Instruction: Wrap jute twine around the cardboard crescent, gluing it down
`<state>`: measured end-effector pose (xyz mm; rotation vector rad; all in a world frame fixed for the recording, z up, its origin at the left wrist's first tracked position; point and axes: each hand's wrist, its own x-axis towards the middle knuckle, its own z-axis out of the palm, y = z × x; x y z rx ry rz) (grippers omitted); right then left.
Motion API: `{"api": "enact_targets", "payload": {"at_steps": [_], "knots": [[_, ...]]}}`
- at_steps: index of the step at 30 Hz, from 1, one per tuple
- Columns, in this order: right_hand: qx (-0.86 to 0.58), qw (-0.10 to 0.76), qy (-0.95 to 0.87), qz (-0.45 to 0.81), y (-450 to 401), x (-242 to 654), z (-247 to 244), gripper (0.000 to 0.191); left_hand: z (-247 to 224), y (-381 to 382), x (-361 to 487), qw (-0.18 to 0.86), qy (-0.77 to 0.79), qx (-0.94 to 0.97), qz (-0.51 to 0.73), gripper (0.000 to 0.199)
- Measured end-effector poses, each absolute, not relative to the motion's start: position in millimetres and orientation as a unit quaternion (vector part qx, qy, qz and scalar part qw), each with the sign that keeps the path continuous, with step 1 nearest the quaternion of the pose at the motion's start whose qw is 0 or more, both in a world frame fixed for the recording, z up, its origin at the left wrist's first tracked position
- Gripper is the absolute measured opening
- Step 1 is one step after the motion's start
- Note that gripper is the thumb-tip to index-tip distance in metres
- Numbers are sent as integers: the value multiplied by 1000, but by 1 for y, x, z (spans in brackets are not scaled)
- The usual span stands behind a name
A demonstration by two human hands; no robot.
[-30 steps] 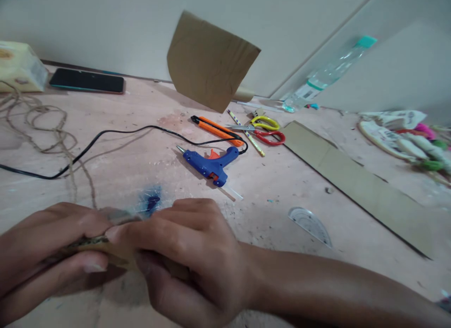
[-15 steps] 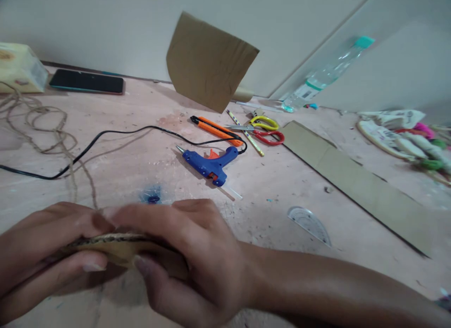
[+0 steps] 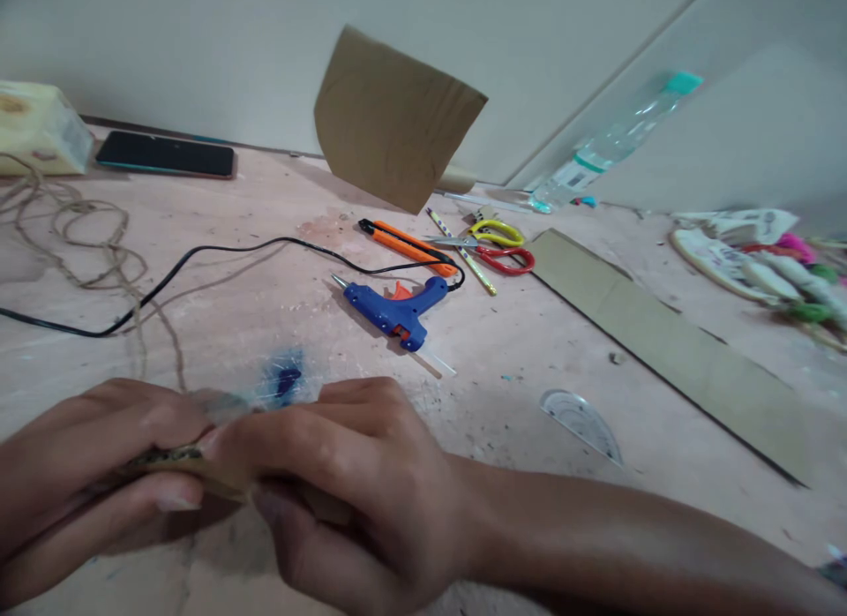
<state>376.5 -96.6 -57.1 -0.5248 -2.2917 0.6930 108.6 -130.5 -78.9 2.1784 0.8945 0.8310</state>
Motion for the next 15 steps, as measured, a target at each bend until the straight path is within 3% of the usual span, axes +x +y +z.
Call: {"api": "enact_targets", "payload": {"at_steps": [5, 8, 12, 15], "knots": [[-233, 360, -843, 323, -102, 376, -60, 49, -80, -131, 108, 315, 344, 830, 306, 26], [-200, 351, -871, 279, -102, 375, -61, 39, -80, -130, 108, 328, 338, 825, 313, 28], [-207, 375, -851, 304, -98, 373, -64, 52, -80, -129, 107, 310, 336, 834, 310, 25], [-132, 368, -884, 257, -91, 374, -64, 43, -77, -124, 104, 300, 315, 852, 291, 22]]}}
